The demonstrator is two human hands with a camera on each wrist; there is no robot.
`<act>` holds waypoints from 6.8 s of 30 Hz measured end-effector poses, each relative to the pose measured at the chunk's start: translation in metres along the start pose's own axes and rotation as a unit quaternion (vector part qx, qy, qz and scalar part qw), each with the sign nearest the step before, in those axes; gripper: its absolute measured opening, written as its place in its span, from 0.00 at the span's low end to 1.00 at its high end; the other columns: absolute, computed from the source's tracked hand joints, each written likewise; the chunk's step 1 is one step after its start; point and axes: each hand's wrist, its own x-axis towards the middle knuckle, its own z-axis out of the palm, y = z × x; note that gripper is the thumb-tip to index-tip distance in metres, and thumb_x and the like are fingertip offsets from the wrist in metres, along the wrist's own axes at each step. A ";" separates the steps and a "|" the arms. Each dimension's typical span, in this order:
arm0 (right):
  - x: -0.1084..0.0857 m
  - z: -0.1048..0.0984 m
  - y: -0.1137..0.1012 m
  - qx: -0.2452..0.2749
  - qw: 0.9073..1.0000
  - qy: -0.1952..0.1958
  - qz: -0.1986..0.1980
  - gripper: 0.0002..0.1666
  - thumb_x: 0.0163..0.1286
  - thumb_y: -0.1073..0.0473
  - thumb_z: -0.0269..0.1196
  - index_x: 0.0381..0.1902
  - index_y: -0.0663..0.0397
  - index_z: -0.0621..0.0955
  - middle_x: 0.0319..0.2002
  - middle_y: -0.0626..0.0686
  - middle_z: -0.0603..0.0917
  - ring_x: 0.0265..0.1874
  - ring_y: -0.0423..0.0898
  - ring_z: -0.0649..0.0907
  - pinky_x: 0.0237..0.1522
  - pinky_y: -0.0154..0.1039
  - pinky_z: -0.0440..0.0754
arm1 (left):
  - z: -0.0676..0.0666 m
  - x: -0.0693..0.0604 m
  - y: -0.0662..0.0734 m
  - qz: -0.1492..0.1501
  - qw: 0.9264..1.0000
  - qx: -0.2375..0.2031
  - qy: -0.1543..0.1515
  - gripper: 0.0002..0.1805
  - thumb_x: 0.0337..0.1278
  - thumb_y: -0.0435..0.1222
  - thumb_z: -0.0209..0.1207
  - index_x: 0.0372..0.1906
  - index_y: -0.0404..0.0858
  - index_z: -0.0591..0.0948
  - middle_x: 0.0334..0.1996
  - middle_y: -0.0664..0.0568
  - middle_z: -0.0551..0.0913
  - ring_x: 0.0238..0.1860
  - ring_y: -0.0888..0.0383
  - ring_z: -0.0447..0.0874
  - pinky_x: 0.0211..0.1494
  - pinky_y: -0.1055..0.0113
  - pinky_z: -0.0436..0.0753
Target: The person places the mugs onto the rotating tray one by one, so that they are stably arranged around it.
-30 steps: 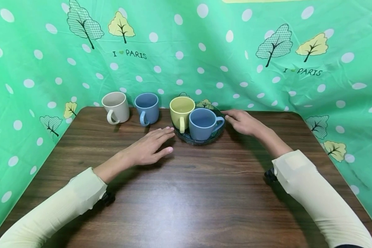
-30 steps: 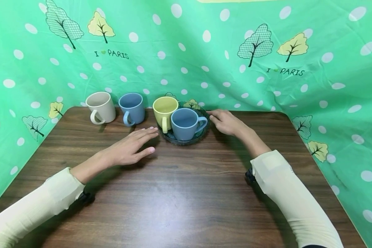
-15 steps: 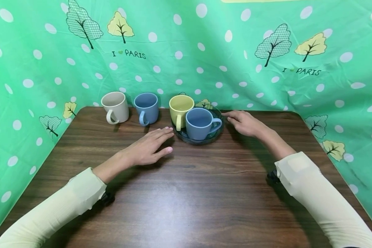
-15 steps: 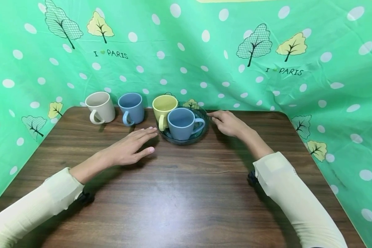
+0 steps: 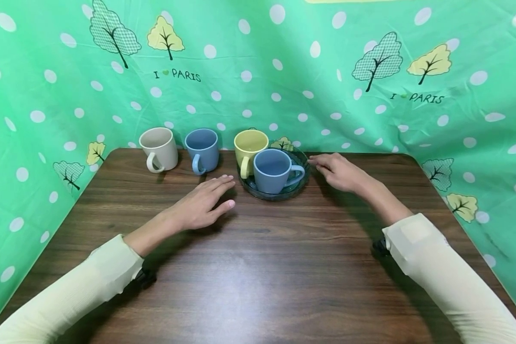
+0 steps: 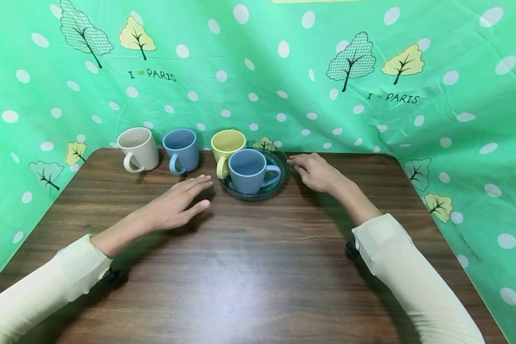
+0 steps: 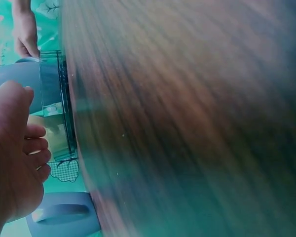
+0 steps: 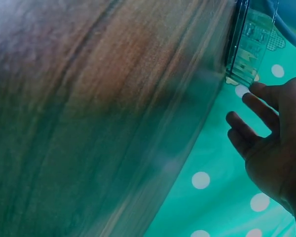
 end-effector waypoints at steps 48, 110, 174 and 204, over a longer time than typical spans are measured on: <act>-0.018 0.007 -0.013 -0.067 0.998 0.003 -0.015 0.25 0.88 0.68 0.55 0.76 0.69 0.79 0.79 0.67 0.79 0.76 0.70 0.81 0.78 0.68 0.76 | -0.020 -0.012 -0.017 -0.216 0.934 -0.196 0.208 0.18 0.90 0.44 0.56 0.64 0.35 0.85 0.58 0.41 0.89 0.62 0.44 0.88 0.69 0.46 0.86; -0.033 0.015 -0.019 -0.079 0.996 0.013 -0.034 0.26 0.87 0.69 0.58 0.78 0.67 0.78 0.79 0.66 0.78 0.72 0.70 0.83 0.75 0.66 0.80 | -0.013 0.009 -0.068 -0.234 0.736 -0.619 0.145 0.35 0.89 0.56 0.52 0.73 0.29 0.79 0.62 0.50 0.92 0.48 0.58 0.96 0.54 0.62 0.96; -0.053 0.009 -0.025 -0.085 0.993 -0.062 -0.046 0.33 0.90 0.52 0.62 0.85 0.55 0.73 0.87 0.61 0.69 0.88 0.68 0.66 0.89 0.69 0.64 | -0.018 0.018 -0.050 -0.262 0.704 -0.625 0.212 0.22 0.92 0.46 0.54 0.59 0.29 0.83 0.41 0.53 0.95 0.42 0.59 0.99 0.57 0.68 0.96; -0.054 0.016 -0.031 -0.064 0.993 -0.048 -0.087 0.30 0.87 0.62 0.62 0.83 0.55 0.77 0.86 0.61 0.72 0.87 0.65 0.69 0.87 0.69 0.68 | -0.022 0.019 -0.048 -0.262 0.727 -0.605 0.193 0.19 0.95 0.42 0.47 0.57 0.29 0.78 0.40 0.55 0.91 0.42 0.60 0.97 0.52 0.71 0.94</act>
